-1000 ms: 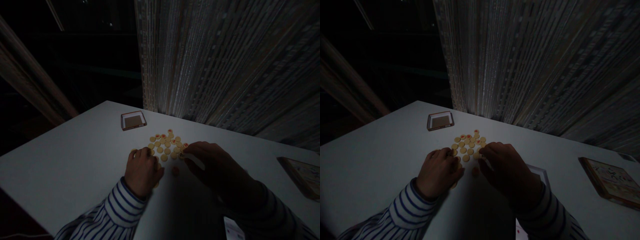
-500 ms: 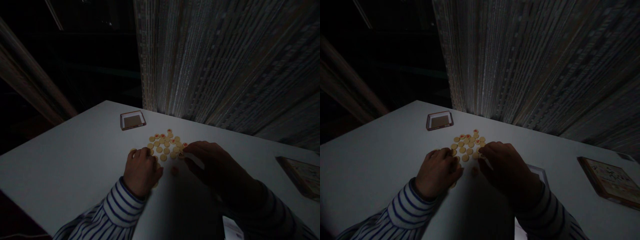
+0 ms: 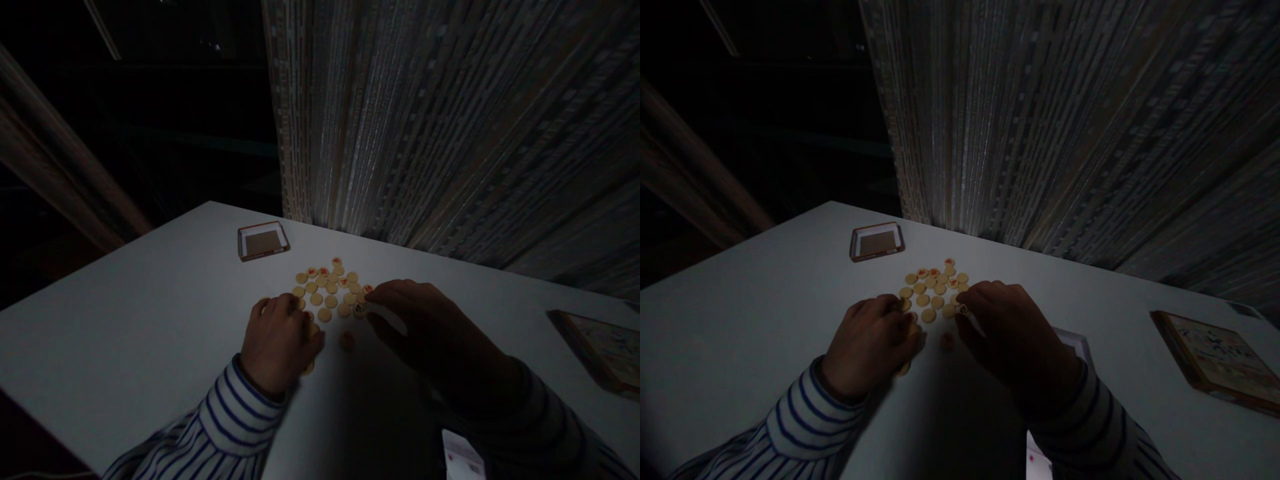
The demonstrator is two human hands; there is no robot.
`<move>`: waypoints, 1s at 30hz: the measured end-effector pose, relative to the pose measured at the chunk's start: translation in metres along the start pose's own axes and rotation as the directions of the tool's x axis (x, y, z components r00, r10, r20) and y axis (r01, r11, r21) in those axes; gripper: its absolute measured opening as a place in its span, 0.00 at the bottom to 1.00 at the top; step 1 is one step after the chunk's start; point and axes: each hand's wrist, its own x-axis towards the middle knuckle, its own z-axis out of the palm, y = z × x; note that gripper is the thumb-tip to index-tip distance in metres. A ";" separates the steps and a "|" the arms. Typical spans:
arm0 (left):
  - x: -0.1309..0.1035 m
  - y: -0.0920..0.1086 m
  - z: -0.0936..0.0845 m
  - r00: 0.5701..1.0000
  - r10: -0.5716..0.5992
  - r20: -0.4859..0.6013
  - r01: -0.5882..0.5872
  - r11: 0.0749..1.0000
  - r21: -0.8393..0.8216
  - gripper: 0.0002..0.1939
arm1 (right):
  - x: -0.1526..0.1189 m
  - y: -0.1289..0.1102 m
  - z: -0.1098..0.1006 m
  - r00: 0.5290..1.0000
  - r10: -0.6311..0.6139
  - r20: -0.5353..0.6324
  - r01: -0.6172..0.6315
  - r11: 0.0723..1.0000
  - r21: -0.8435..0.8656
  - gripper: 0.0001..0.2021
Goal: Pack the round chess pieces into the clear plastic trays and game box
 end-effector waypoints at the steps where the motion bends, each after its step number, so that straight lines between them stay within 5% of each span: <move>1: 0.000 0.000 0.000 1.000 -0.001 -0.011 0.001 1.000 -0.005 0.17 | 0.000 0.000 0.000 1.000 0.003 0.005 -0.003 1.000 -0.004 0.09; 13: 0.003 -0.003 0.000 0.972 -0.016 -0.234 -0.003 0.997 -0.083 0.15 | -0.001 0.005 -0.004 0.999 0.033 0.007 -0.033 0.999 -0.034 0.09; 22: 0.004 -0.007 -0.001 0.932 -0.104 -0.348 -0.004 0.955 -0.296 0.13 | -0.002 0.009 -0.002 0.999 0.040 -0.015 -0.041 0.998 -0.053 0.10; 26: 0.006 -0.007 -0.004 0.924 -0.197 -0.329 0.000 0.858 -0.514 0.11 | -0.002 0.006 -0.003 0.998 0.047 -0.030 -0.048 0.998 -0.047 0.10; 30: 0.009 -0.005 -0.011 0.928 -0.314 -0.201 0.048 0.636 -0.770 0.10 | -0.002 0.006 -0.004 0.999 0.030 -0.035 -0.032 0.998 -0.048 0.11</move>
